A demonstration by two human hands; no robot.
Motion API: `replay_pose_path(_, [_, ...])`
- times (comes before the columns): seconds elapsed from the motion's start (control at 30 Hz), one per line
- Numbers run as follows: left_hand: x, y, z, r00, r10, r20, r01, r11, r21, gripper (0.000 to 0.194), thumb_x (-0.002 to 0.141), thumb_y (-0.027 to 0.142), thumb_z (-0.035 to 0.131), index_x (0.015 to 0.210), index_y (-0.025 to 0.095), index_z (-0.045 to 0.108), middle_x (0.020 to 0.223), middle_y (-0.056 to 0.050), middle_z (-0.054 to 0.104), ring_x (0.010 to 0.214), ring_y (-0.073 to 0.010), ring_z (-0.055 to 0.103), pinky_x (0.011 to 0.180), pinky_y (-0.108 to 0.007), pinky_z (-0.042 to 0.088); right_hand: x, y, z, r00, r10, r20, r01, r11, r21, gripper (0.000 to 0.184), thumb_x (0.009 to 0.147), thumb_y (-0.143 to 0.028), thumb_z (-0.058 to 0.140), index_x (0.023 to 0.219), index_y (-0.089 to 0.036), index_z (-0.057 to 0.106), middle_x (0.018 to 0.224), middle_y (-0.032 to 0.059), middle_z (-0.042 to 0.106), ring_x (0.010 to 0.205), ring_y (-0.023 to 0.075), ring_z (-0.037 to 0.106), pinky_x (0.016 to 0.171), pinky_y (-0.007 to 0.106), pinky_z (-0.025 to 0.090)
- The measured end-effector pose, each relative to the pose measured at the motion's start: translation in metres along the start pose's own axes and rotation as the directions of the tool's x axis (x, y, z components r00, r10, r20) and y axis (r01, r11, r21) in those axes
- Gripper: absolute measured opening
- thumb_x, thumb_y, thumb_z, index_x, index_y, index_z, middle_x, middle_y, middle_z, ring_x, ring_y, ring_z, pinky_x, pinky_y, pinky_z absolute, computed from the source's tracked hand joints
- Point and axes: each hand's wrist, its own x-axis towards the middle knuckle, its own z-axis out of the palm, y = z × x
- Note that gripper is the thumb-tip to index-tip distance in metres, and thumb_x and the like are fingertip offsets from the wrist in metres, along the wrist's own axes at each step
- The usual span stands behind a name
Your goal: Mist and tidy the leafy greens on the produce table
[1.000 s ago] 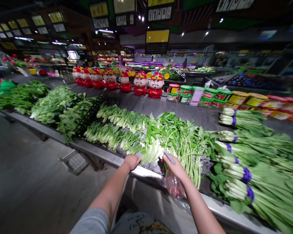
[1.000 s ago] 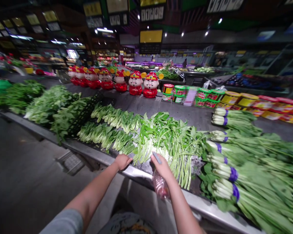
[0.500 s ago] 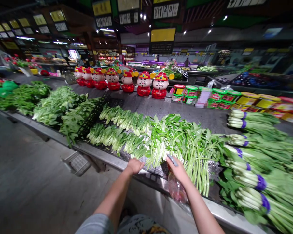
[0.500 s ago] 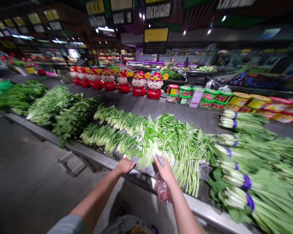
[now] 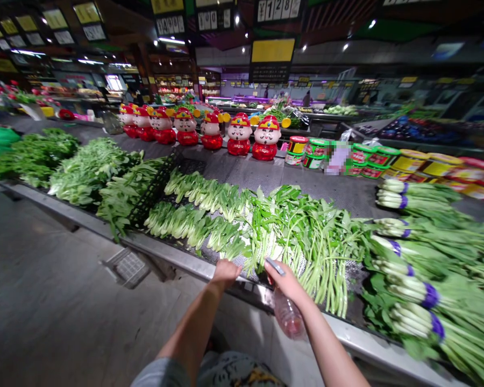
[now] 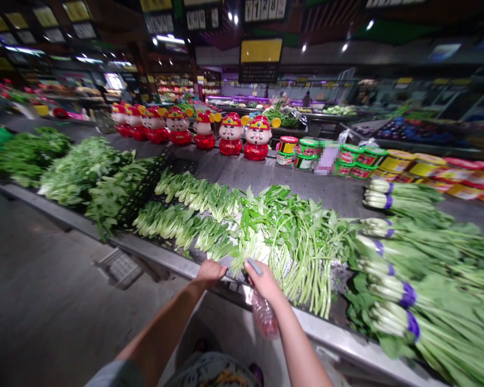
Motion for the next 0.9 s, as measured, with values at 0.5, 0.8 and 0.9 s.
replay_pose_path(0.5, [-0.003, -0.017, -0.012, 0.991, -0.135, -0.016, 0.136, 0.984, 0.115, 0.068, 0.1, 0.052, 0.021, 0.093, 0.013, 0.076, 0.099, -0.018, 0.075, 0.098, -0.0306, 0.066, 0.088, -0.043, 0.044, 0.005, -0.004, 0.007, 0.998, -0.049, 0.035, 0.05, 0.999, -0.022, 0.05, 0.087, -0.066, 0.046, 0.082, -0.02, 0.066, 0.081, 0.0059, 0.071, 0.078, 0.0235, 0.065, 0.076, 0.036, 0.048])
replay_pose_path(0.8, [0.0, -0.031, 0.0, 0.995, -0.086, -0.047, 0.091, 0.989, 0.117, 0.062, 0.101, 0.045, 0.022, 0.093, 0.013, 0.075, 0.098, -0.016, 0.075, 0.093, -0.0257, 0.066, 0.086, -0.039, 0.044, 0.002, 0.002, 0.02, 0.99, 0.03, 0.137, -0.04, 0.997, 0.069, 0.051, 0.087, -0.068, 0.047, 0.064, -0.022, 0.052, 0.053, -0.0012, 0.056, 0.049, 0.0158, 0.05, 0.056, 0.03, 0.042])
replay_pose_path(0.9, [0.001, -0.032, 0.003, 0.995, -0.084, -0.054, 0.089, 0.99, 0.11, 0.062, 0.102, 0.044, 0.022, 0.091, 0.013, 0.075, 0.097, -0.016, 0.074, 0.092, -0.0257, 0.066, 0.086, -0.04, 0.043, 0.004, 0.006, 0.019, 0.991, 0.021, 0.133, -0.026, 0.999, 0.041, 0.051, 0.088, -0.067, 0.047, 0.064, -0.023, 0.053, 0.054, -0.0009, 0.056, 0.051, 0.0166, 0.051, 0.057, 0.03, 0.042])
